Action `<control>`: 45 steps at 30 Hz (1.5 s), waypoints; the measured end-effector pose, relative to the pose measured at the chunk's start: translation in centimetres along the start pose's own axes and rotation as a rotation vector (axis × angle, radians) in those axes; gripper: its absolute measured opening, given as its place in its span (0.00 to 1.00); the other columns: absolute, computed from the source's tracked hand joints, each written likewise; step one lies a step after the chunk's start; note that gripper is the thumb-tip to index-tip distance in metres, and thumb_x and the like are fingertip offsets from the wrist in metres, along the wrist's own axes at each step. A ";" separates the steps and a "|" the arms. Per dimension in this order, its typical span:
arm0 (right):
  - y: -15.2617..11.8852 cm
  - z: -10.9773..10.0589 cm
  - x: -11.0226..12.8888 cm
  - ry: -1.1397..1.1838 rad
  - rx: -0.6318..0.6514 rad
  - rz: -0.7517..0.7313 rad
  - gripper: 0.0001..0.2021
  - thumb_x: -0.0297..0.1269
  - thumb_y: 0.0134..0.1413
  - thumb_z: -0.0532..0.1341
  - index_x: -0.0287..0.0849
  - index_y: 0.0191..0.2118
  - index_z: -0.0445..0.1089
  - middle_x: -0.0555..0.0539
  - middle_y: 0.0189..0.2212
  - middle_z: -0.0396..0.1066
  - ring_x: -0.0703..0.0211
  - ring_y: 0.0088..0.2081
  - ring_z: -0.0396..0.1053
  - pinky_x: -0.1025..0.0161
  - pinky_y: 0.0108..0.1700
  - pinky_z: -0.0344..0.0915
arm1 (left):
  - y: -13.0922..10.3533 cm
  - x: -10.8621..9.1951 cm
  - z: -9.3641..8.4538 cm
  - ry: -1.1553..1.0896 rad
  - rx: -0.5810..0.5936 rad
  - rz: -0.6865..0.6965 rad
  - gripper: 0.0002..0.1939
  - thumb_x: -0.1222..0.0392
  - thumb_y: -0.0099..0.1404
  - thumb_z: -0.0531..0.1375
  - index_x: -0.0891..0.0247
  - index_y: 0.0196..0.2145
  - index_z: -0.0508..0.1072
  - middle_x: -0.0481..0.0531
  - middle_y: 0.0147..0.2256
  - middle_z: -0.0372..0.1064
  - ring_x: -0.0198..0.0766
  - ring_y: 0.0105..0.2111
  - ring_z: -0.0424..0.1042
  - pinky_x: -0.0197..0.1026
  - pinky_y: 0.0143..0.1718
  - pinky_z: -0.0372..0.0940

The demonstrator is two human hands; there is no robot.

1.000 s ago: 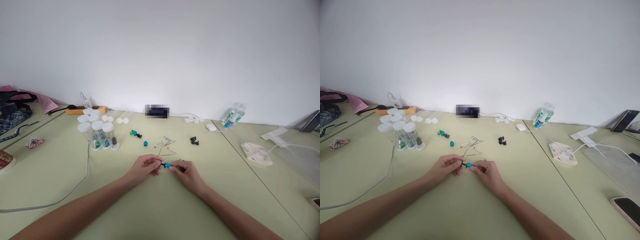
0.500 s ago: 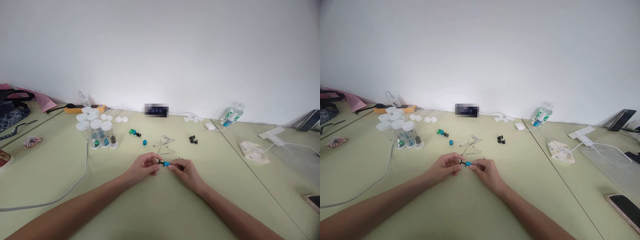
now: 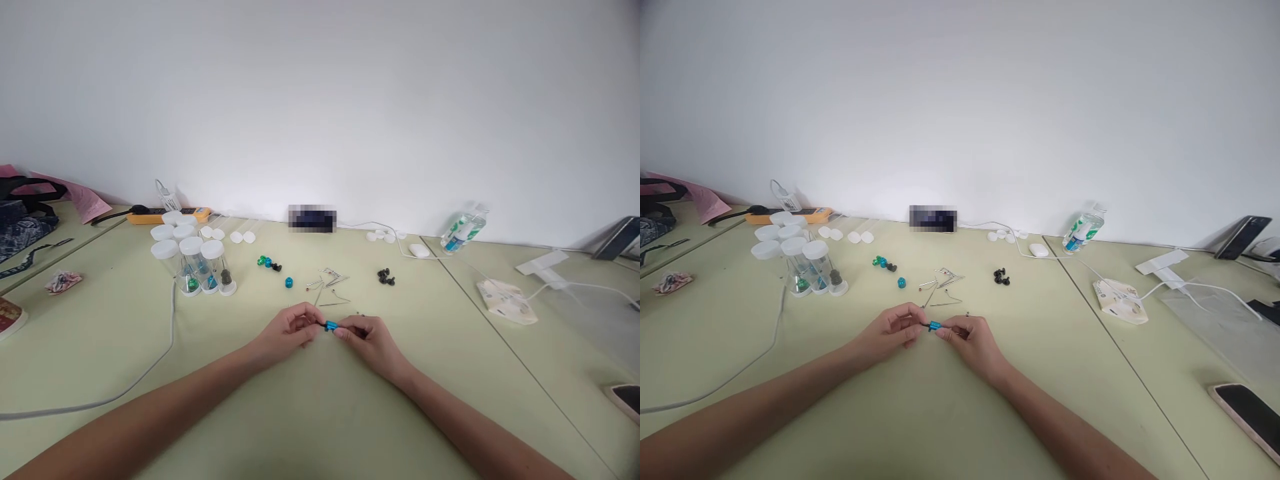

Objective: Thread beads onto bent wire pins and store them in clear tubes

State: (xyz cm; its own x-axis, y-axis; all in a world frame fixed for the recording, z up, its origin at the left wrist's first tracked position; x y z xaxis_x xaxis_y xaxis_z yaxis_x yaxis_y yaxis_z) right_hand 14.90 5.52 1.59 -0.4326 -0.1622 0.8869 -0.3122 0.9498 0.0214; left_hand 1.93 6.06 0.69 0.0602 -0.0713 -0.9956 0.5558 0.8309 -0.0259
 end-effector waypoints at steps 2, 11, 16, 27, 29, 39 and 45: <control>0.0 0.1 0.0 0.007 0.008 0.002 0.16 0.48 0.54 0.57 0.40 0.31 0.74 0.50 0.21 0.64 0.64 0.24 0.55 0.66 0.25 0.51 | -0.1 -0.2 0.0 -0.002 0.004 0.010 0.06 0.59 0.60 0.58 0.64 0.34 0.68 0.47 0.27 0.60 0.30 0.28 0.59 0.34 0.31 0.57; 0.1 0.0 0.0 -0.012 -0.003 -0.002 0.16 0.48 0.54 0.57 0.39 0.31 0.74 0.49 0.22 0.67 0.64 0.25 0.56 0.67 0.25 0.52 | -0.2 0.7 -0.3 -0.153 -0.052 -0.073 0.15 0.60 0.56 0.62 0.61 0.40 0.65 0.49 0.36 0.63 0.32 0.32 0.65 0.37 0.35 0.60; 0.1 0.1 0.2 -0.013 0.014 -0.004 0.17 0.48 0.54 0.56 0.39 0.31 0.74 0.50 0.22 0.66 0.64 0.24 0.56 0.67 0.25 0.53 | -0.3 0.7 -0.5 -0.130 -0.083 -0.076 0.11 0.57 0.57 0.62 0.64 0.34 0.65 0.49 0.31 0.65 0.31 0.30 0.64 0.35 0.33 0.59; 0.0 0.0 0.4 -0.023 -0.003 -0.002 0.18 0.50 0.54 0.55 0.39 0.29 0.73 0.50 0.21 0.63 0.64 0.24 0.54 0.67 0.24 0.51 | 0.0 0.4 -0.2 -0.036 -0.046 -0.066 0.13 0.53 0.59 0.59 0.65 0.37 0.68 0.47 0.27 0.63 0.30 0.25 0.62 0.35 0.29 0.58; 0.0 -0.1 0.4 -0.020 -0.007 -0.001 0.18 0.50 0.54 0.55 0.40 0.29 0.72 0.51 0.20 0.62 0.65 0.23 0.53 0.67 0.24 0.50 | 0.0 0.1 0.1 -0.051 -0.008 -0.030 0.13 0.54 0.59 0.60 0.64 0.39 0.67 0.46 0.26 0.61 0.29 0.25 0.60 0.34 0.28 0.58; 0.0 0.1 0.2 -0.026 -0.008 0.014 0.19 0.51 0.55 0.55 0.39 0.29 0.72 0.52 0.19 0.61 0.65 0.22 0.53 0.67 0.23 0.50 | -0.1 -0.3 -0.2 -0.048 -0.045 -0.021 0.12 0.54 0.59 0.59 0.64 0.38 0.69 0.48 0.30 0.63 0.30 0.28 0.60 0.34 0.31 0.57; 0.0 0.1 0.4 0.007 0.004 -0.001 0.18 0.49 0.55 0.55 0.40 0.28 0.72 0.51 0.21 0.64 0.65 0.24 0.55 0.67 0.24 0.51 | 0.0 0.1 0.1 -0.046 -0.014 -0.037 0.13 0.52 0.60 0.58 0.64 0.39 0.68 0.48 0.26 0.63 0.30 0.24 0.60 0.34 0.27 0.56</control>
Point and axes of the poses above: each hand's wrist, its own y-axis towards the middle knuckle, its own z-axis out of the palm, x = y × z, the point moved 9 cm from there along y, towards the middle knuckle
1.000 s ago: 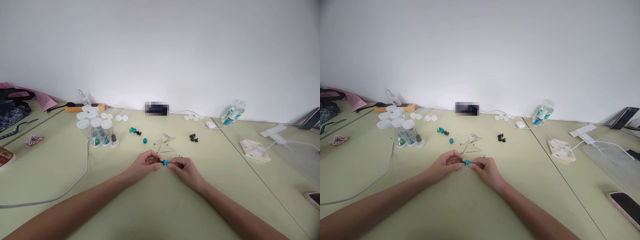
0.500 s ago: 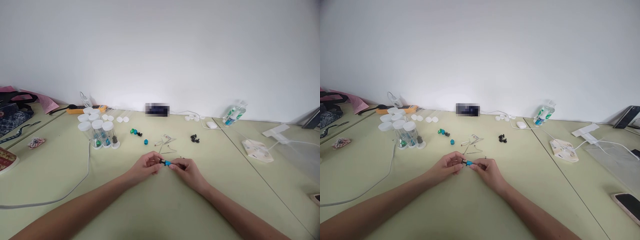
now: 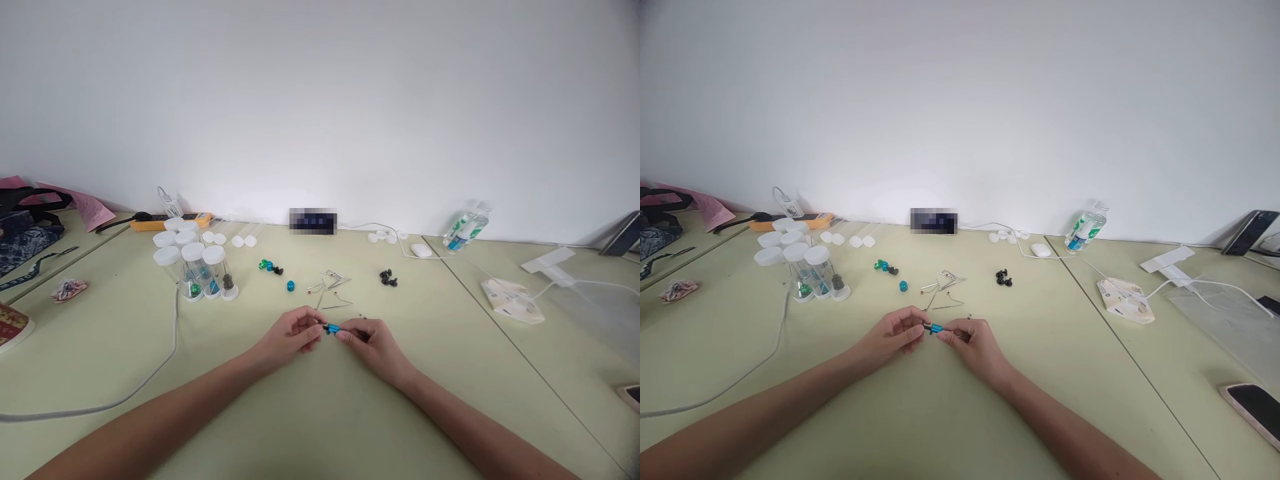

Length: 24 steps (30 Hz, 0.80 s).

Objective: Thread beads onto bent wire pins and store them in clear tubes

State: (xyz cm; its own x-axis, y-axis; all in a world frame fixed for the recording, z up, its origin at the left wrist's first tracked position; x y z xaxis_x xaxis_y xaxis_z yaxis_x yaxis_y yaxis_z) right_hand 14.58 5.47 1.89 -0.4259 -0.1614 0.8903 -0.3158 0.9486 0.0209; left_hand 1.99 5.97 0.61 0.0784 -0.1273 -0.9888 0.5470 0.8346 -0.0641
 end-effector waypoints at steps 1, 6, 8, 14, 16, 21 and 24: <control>0.0 0.0 -0.1 0.008 0.000 0.007 0.17 0.49 0.55 0.55 0.40 0.29 0.73 0.51 0.21 0.64 0.65 0.24 0.55 0.67 0.24 0.51 | 0.0 -0.2 0.0 -0.006 0.000 0.012 0.13 0.53 0.59 0.59 0.64 0.39 0.69 0.48 0.28 0.63 0.30 0.26 0.60 0.34 0.28 0.57; 0.0 0.1 -0.3 0.011 0.009 0.019 0.18 0.49 0.54 0.56 0.40 0.30 0.73 0.51 0.21 0.64 0.65 0.23 0.54 0.67 0.24 0.50 | -0.1 -0.7 0.0 -0.011 -0.022 0.020 0.12 0.53 0.60 0.58 0.64 0.37 0.70 0.49 0.28 0.64 0.30 0.26 0.60 0.35 0.30 0.57; 0.0 0.2 -0.4 0.007 0.018 0.020 0.18 0.49 0.54 0.56 0.40 0.31 0.74 0.50 0.22 0.65 0.65 0.23 0.55 0.67 0.24 0.51 | -0.1 -0.6 -0.2 0.000 -0.028 0.019 0.11 0.53 0.60 0.58 0.65 0.35 0.71 0.49 0.29 0.65 0.30 0.26 0.60 0.34 0.30 0.57; -0.1 0.2 -0.1 0.017 0.015 0.011 0.18 0.49 0.55 0.55 0.40 0.30 0.73 0.50 0.23 0.66 0.65 0.24 0.56 0.67 0.24 0.52 | 0.0 0.2 -0.4 0.005 -0.037 -0.029 0.13 0.52 0.60 0.58 0.65 0.36 0.69 0.49 0.29 0.65 0.30 0.25 0.60 0.34 0.28 0.57; -0.1 0.1 -0.1 0.018 0.011 0.011 0.18 0.49 0.54 0.56 0.40 0.30 0.73 0.50 0.22 0.66 0.65 0.23 0.56 0.67 0.24 0.52 | 0.0 0.1 -0.2 0.005 -0.022 -0.021 0.14 0.51 0.60 0.58 0.65 0.35 0.68 0.48 0.26 0.63 0.30 0.24 0.60 0.34 0.26 0.56; 0.0 0.0 -0.5 0.019 -0.001 0.031 0.18 0.50 0.54 0.56 0.40 0.30 0.73 0.51 0.19 0.63 0.65 0.22 0.55 0.67 0.23 0.51 | 0.0 -0.3 0.0 -0.031 -0.016 0.007 0.13 0.52 0.58 0.60 0.63 0.36 0.68 0.48 0.29 0.64 0.30 0.26 0.61 0.34 0.29 0.57; 0.0 0.1 -0.4 0.013 0.016 0.012 0.18 0.49 0.54 0.56 0.40 0.30 0.74 0.51 0.21 0.65 0.65 0.23 0.55 0.67 0.24 0.51 | 0.0 -0.1 -0.3 -0.022 -0.035 0.004 0.13 0.50 0.60 0.57 0.64 0.35 0.69 0.47 0.27 0.63 0.29 0.24 0.60 0.34 0.28 0.57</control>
Point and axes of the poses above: each hand's wrist, its own y-axis towards the middle knuckle, its own z-axis out of the palm, x = y × z, the point moved 9 cm from there along y, towards the middle knuckle
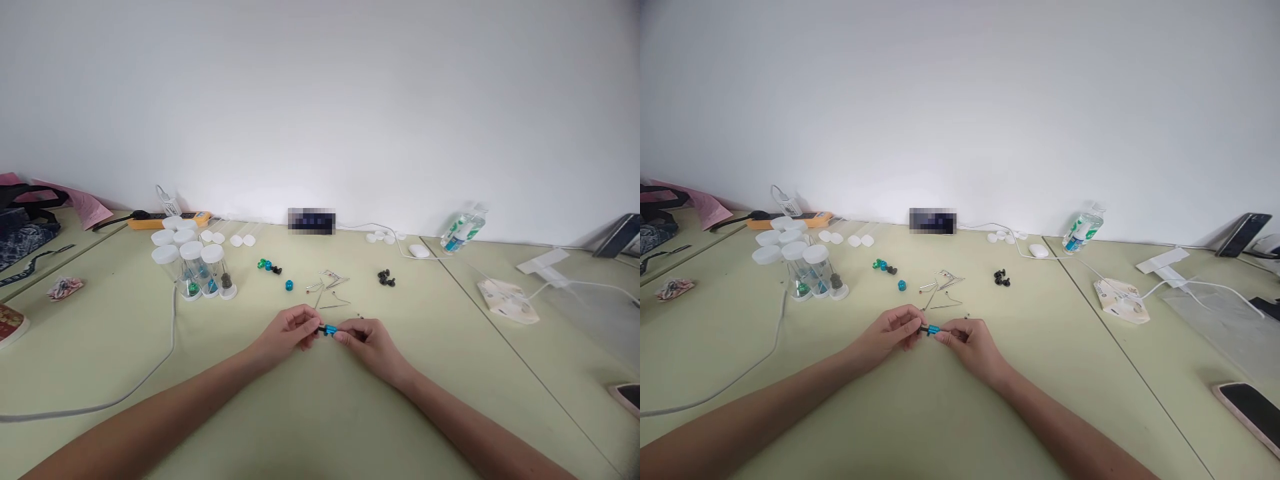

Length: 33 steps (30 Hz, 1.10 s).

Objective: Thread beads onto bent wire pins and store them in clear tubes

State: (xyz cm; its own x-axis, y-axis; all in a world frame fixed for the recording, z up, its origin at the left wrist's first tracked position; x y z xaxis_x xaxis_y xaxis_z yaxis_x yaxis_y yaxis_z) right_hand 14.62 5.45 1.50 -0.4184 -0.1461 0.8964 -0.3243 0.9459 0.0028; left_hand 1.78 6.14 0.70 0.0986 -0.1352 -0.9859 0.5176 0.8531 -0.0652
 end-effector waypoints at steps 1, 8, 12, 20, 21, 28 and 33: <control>0.0 0.1 0.0 -0.003 0.005 -0.002 0.18 0.49 0.54 0.56 0.40 0.31 0.74 0.50 0.22 0.66 0.65 0.23 0.55 0.67 0.24 0.51 | 0.0 0.1 -0.1 0.006 -0.006 -0.003 0.13 0.50 0.60 0.57 0.64 0.35 0.69 0.47 0.27 0.64 0.29 0.24 0.60 0.34 0.28 0.57; 0.0 -0.1 0.0 0.024 -0.002 0.014 0.18 0.49 0.54 0.56 0.40 0.30 0.74 0.50 0.22 0.66 0.65 0.24 0.56 0.67 0.24 0.52 | 0.1 0.3 0.0 0.029 0.022 -0.030 0.13 0.52 0.60 0.58 0.65 0.36 0.68 0.49 0.28 0.65 0.29 0.24 0.61 0.34 0.27 0.57; 0.1 -0.1 -0.1 0.030 -0.004 0.019 0.17 0.49 0.54 0.56 0.40 0.30 0.73 0.52 0.20 0.63 0.66 0.23 0.54 0.67 0.24 0.50 | 0.0 -0.1 0.2 -0.013 0.047 0.011 0.13 0.55 0.58 0.61 0.64 0.38 0.68 0.49 0.30 0.65 0.30 0.27 0.62 0.33 0.29 0.57; 0.2 0.1 -0.2 -0.002 0.023 -0.001 0.17 0.49 0.54 0.56 0.40 0.31 0.73 0.51 0.20 0.63 0.66 0.22 0.52 0.67 0.23 0.48 | 0.2 0.3 -0.2 0.014 -0.002 -0.013 0.13 0.51 0.61 0.57 0.66 0.34 0.68 0.48 0.27 0.64 0.29 0.25 0.60 0.34 0.28 0.56; 0.2 0.1 -0.1 -0.009 0.026 -0.008 0.17 0.49 0.55 0.56 0.40 0.32 0.74 0.50 0.21 0.64 0.66 0.22 0.53 0.67 0.23 0.49 | 0.1 0.2 -0.3 0.012 -0.006 -0.003 0.12 0.52 0.61 0.58 0.66 0.35 0.68 0.48 0.27 0.64 0.29 0.25 0.60 0.34 0.29 0.56; -0.1 -0.6 1.1 -0.088 -0.083 -0.154 0.21 0.45 0.59 0.52 0.47 0.56 0.61 0.51 0.24 0.63 0.64 0.24 0.54 0.66 0.28 0.54 | 0.3 0.5 -0.7 -0.087 -0.039 -0.005 0.12 0.53 0.61 0.58 0.65 0.36 0.70 0.50 0.28 0.64 0.31 0.27 0.62 0.37 0.32 0.59; -0.2 -1.5 0.4 0.160 -0.163 -0.022 0.30 0.47 0.58 0.54 0.50 0.63 0.42 0.53 0.24 0.66 0.65 0.23 0.55 0.67 0.26 0.53 | 0.2 0.6 -0.9 -0.124 -0.069 -0.011 0.11 0.54 0.60 0.59 0.65 0.36 0.70 0.51 0.30 0.65 0.31 0.28 0.63 0.37 0.32 0.59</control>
Point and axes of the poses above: each hand's wrist, its own y-axis towards the middle knuckle, its own z-axis out of the palm, x = y × z, the point moved 9 cm from there along y, towards the middle knuckle
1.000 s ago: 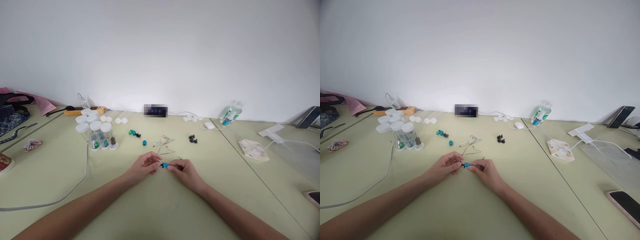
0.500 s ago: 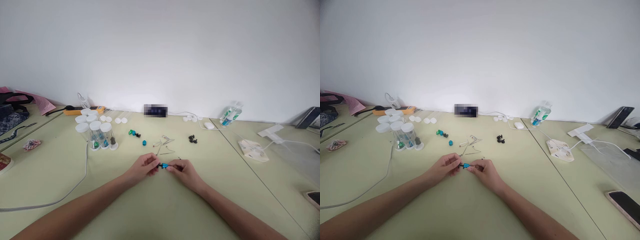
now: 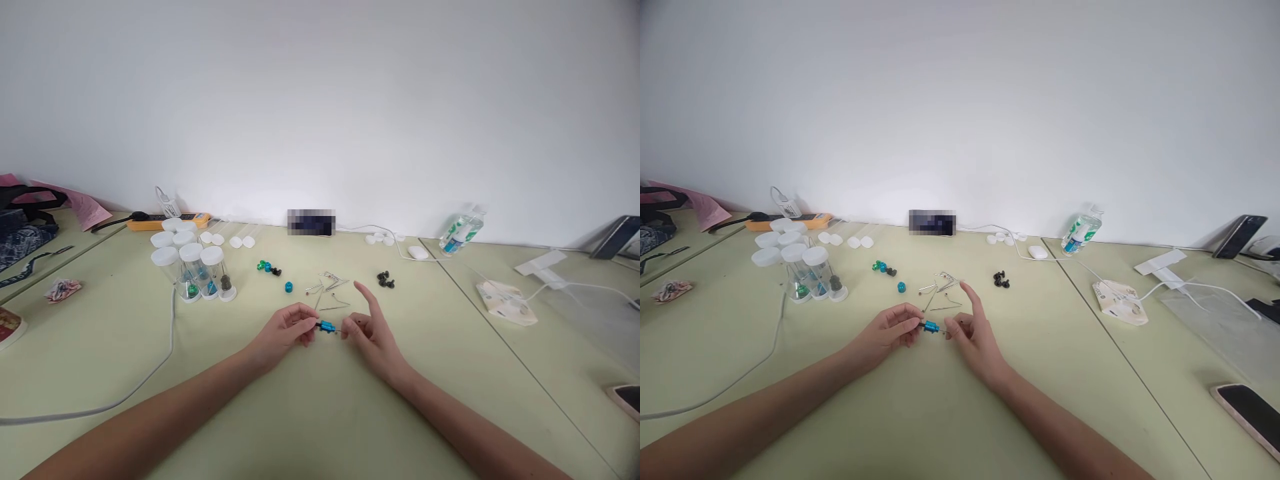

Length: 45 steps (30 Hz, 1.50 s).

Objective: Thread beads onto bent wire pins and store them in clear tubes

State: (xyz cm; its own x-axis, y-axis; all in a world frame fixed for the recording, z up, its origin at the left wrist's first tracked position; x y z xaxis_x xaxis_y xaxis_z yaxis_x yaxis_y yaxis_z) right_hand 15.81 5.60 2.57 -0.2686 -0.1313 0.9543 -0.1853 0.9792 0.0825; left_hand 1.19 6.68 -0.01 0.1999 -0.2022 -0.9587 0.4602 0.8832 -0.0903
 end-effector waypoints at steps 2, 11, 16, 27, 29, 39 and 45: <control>0.3 0.1 -0.6 0.150 0.049 0.109 0.23 0.51 0.58 0.50 0.45 0.55 0.57 0.51 0.23 0.67 0.66 0.20 0.51 0.68 0.23 0.50 | -0.1 -0.2 0.0 -0.001 0.010 0.004 0.10 0.56 0.60 0.59 0.65 0.36 0.70 0.52 0.32 0.65 0.32 0.29 0.63 0.37 0.33 0.59; -0.1 2.2 -3.0 0.378 0.460 0.484 0.19 0.51 0.52 0.58 0.37 0.37 0.68 0.49 0.19 0.68 0.73 0.15 0.42 0.71 0.16 0.37 | -0.2 -0.8 0.9 -0.053 0.128 0.066 0.10 0.63 0.57 0.63 0.64 0.37 0.69 0.53 0.36 0.69 0.36 0.37 0.67 0.38 0.40 0.58; -0.5 2.8 -2.5 0.288 0.534 0.395 0.18 0.49 0.51 0.60 0.35 0.33 0.71 0.56 0.13 0.58 0.73 0.15 0.43 0.70 0.17 0.37 | -0.4 -0.8 1.4 -0.013 0.169 0.053 0.11 0.62 0.57 0.63 0.64 0.39 0.69 0.53 0.35 0.69 0.37 0.38 0.67 0.40 0.42 0.58; -0.2 2.0 -0.6 0.041 0.293 0.148 0.20 0.51 0.53 0.56 0.37 0.29 0.71 0.55 0.17 0.49 0.70 0.20 0.46 0.70 0.21 0.47 | -0.1 0.1 0.9 0.027 0.112 -0.027 0.12 0.56 0.59 0.61 0.63 0.39 0.70 0.47 0.27 0.62 0.28 0.24 0.61 0.35 0.28 0.57; -0.3 2.1 -0.4 0.037 0.294 0.134 0.20 0.52 0.53 0.56 0.37 0.27 0.70 0.55 0.18 0.48 0.69 0.21 0.45 0.70 0.21 0.46 | -0.2 0.2 0.8 0.011 0.099 -0.038 0.11 0.54 0.60 0.59 0.64 0.38 0.70 0.48 0.27 0.62 0.28 0.24 0.60 0.35 0.28 0.57; -0.1 2.0 0.0 0.025 0.274 0.090 0.21 0.51 0.53 0.55 0.37 0.28 0.73 0.53 0.18 0.53 0.68 0.21 0.46 0.69 0.21 0.46 | 0.0 0.5 0.5 0.040 0.081 -0.054 0.13 0.52 0.59 0.60 0.64 0.35 0.68 0.48 0.26 0.65 0.28 0.23 0.60 0.34 0.25 0.54; 0.3 1.6 -1.0 0.140 0.297 0.163 0.17 0.48 0.51 0.60 0.36 0.29 0.74 0.55 0.16 0.52 0.71 0.18 0.48 0.69 0.19 0.45 | -0.3 -0.7 1.2 0.062 0.123 0.058 0.13 0.55 0.58 0.61 0.62 0.38 0.67 0.45 0.26 0.61 0.29 0.23 0.60 0.34 0.26 0.55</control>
State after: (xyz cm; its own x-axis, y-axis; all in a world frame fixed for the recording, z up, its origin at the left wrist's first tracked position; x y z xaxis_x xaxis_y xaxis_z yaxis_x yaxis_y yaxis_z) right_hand 14.50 5.79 1.14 -0.1892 0.0655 0.9798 -0.4224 0.8953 -0.1414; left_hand 1.95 6.02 1.03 0.1769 -0.1223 -0.9766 0.5525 0.8335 -0.0043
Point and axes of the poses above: each hand's wrist, its own y-axis towards the middle knuckle, its own z-axis out of the palm, x = y × z, the point moved 9 cm from there along y, towards the middle knuckle
